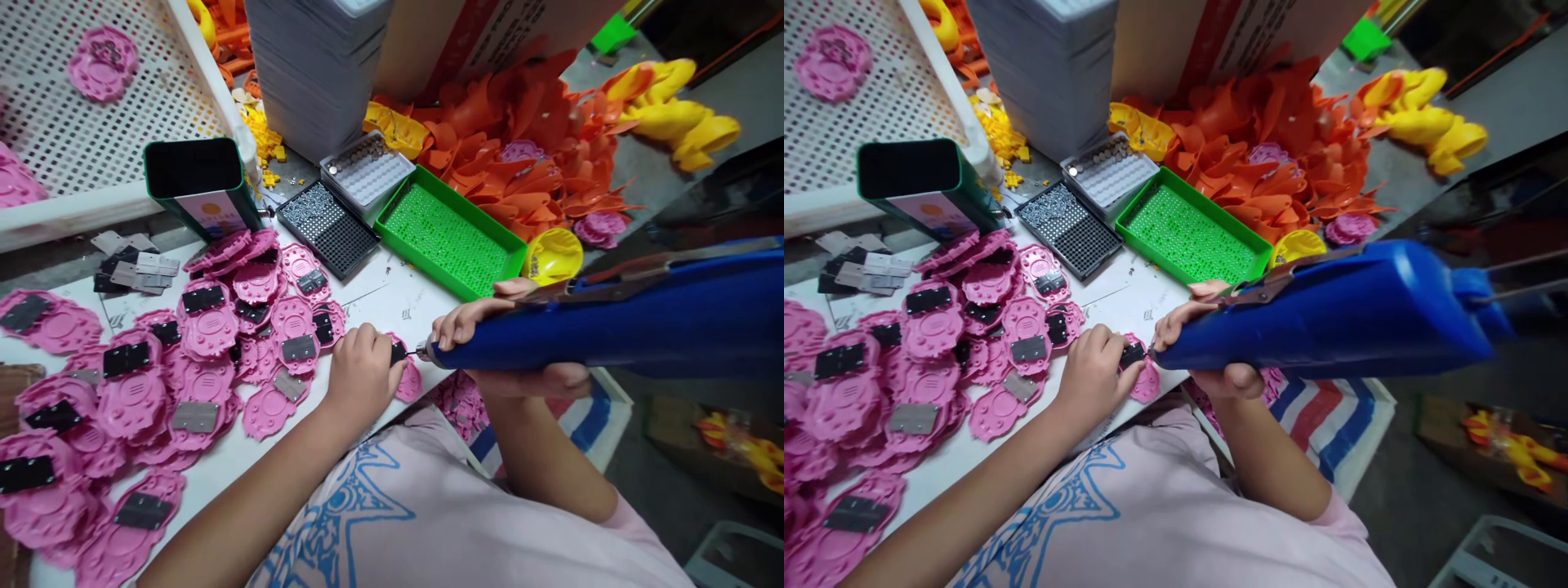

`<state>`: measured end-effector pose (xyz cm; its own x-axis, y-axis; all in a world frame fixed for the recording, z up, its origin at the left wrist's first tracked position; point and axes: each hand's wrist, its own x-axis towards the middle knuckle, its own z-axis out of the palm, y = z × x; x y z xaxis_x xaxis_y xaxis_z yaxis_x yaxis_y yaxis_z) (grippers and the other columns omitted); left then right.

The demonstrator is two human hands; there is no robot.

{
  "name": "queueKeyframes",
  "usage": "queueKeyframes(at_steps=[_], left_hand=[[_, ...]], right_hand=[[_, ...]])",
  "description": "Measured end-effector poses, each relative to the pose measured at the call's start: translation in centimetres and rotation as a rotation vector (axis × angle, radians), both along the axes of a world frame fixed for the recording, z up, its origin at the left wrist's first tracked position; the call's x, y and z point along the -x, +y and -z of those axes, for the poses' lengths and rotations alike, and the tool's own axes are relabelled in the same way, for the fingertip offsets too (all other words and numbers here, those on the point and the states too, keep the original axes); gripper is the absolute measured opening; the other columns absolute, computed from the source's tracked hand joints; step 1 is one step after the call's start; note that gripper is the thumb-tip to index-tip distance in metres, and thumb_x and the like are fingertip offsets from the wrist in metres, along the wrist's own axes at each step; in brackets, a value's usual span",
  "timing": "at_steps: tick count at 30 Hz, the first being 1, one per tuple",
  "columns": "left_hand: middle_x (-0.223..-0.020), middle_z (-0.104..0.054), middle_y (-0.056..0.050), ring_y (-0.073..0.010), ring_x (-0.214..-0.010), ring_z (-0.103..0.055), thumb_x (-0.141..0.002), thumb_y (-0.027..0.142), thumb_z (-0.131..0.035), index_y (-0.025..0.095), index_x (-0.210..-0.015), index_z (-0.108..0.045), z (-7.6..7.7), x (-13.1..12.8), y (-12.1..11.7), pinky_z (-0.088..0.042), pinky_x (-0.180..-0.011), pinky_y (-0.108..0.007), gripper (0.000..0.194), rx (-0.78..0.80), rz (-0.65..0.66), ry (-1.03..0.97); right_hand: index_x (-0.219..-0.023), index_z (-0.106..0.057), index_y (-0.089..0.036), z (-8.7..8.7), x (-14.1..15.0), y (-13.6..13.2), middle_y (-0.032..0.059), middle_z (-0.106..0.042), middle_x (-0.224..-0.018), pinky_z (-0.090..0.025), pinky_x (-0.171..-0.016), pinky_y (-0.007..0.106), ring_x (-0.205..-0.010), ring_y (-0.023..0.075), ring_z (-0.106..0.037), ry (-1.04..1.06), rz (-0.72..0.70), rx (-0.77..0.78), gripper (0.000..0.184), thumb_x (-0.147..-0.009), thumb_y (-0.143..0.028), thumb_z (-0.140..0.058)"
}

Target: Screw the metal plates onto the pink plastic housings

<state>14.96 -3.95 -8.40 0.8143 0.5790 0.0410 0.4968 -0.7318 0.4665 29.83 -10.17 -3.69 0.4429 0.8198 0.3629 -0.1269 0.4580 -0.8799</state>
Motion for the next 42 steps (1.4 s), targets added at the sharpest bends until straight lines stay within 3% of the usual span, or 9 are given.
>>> queueKeyframes(at_steps=[4, 18, 26, 30, 33, 37, 39, 42], left_hand=[[-0.087, -0.055, -0.007, -0.0255, -0.085, -0.053, -0.08, 0.038, -0.073, 0.017, -0.089, -0.062, 0.0, 0.0, 0.2, -0.042, -0.071, -0.035, 0.026, 0.004, 0.015, 0.016], [-0.09, -0.055, -0.007, -0.026, -0.087, -0.052, -0.082, 0.037, -0.071, 0.017, -0.093, -0.062, 0.1, 0.0, 0.2, -0.042, -0.072, -0.036, 0.025, 0.027, 0.028, 0.013], [-0.091, -0.055, -0.008, -0.0254, -0.087, -0.053, -0.083, 0.035, -0.07, 0.016, -0.094, -0.062, 0.3, 0.2, 0.3, -0.044, -0.073, -0.037, 0.023, 0.034, 0.032, -0.02], [-0.096, -0.057, -0.008, -0.0248, -0.09, -0.054, -0.082, 0.032, -0.071, 0.016, -0.097, -0.063, 0.3, 0.4, 0.3, -0.045, -0.077, -0.037, 0.023, 0.071, 0.036, -0.053], [-0.106, -0.059, -0.008, -0.0247, -0.094, -0.054, -0.082, 0.028, -0.071, 0.02, -0.104, -0.064, 0.4, 0.6, 0.3, -0.044, -0.079, -0.038, 0.024, 0.087, 0.062, -0.086], [-0.11, -0.057, -0.009, -0.0263, -0.096, -0.053, -0.084, 0.026, -0.063, 0.024, -0.117, -0.061, 0.4, 0.9, 0.0, -0.043, -0.079, -0.04, 0.033, 0.059, 0.115, -0.123], [-0.112, -0.056, -0.011, -0.0283, -0.098, -0.052, -0.08, 0.034, -0.066, 0.019, -0.127, -0.055, 0.4, 1.0, -0.4, -0.042, -0.082, -0.042, 0.05, 0.061, 0.111, -0.149], [-0.112, -0.054, -0.014, -0.0314, -0.099, -0.05, -0.067, 0.059, -0.073, 0.014, -0.128, -0.053, 0.3, 1.1, -0.8, -0.042, -0.085, -0.046, 0.078, 0.069, 0.096, -0.133]], right_hand=[[-0.095, -0.065, -0.025, 0.3, -0.1, 0.1, 0.0023, -0.065, -0.07, -0.052, -0.053, 0.038, -0.055, 0.0199, -0.061, -0.014, -0.014, 0.001, 0.041, -0.072, -0.059, -0.065], [-0.104, -0.062, -0.027, -0.2, 0.0, 0.7, 0.0, -0.064, -0.064, -0.05, -0.049, 0.036, -0.048, 0.0189, -0.058, 0.001, 0.025, 0.003, 0.048, -0.072, -0.062, -0.062], [-0.09, -0.065, -0.025, -0.2, -0.2, 0.8, 0.0004, -0.063, -0.063, -0.049, -0.048, 0.035, -0.048, 0.0185, -0.058, 0.019, 0.01, -0.007, 0.042, -0.071, -0.062, -0.061], [-0.088, -0.063, -0.027, -0.9, -0.7, 1.2, 0.0008, -0.065, -0.062, -0.049, -0.049, 0.037, -0.048, 0.0195, -0.058, 0.083, 0.072, 0.01, 0.041, -0.07, -0.064, -0.059], [-0.083, -0.06, -0.029, -2.3, -1.1, 2.7, -0.0012, -0.062, -0.057, -0.048, -0.047, 0.036, -0.044, 0.0189, -0.055, 0.076, 0.15, 0.021, 0.043, -0.067, -0.069, -0.059], [-0.083, -0.058, -0.03, -4.0, -1.1, 6.9, -0.0049, -0.057, -0.053, -0.045, -0.046, 0.034, -0.042, 0.0169, -0.052, 0.055, 0.247, 0.05, 0.053, -0.057, -0.075, -0.062], [-0.082, -0.054, -0.029, -4.3, -0.6, 9.6, -0.0063, -0.056, -0.053, -0.045, -0.046, 0.032, -0.043, 0.0156, -0.053, 0.074, 0.218, 0.051, 0.053, -0.056, -0.076, -0.061], [-0.08, -0.047, -0.03, -4.0, 0.2, 13.7, -0.0084, -0.058, -0.057, -0.045, -0.051, 0.03, -0.048, 0.013, -0.056, 0.136, 0.121, 0.076, 0.042, -0.063, -0.067, -0.058]])
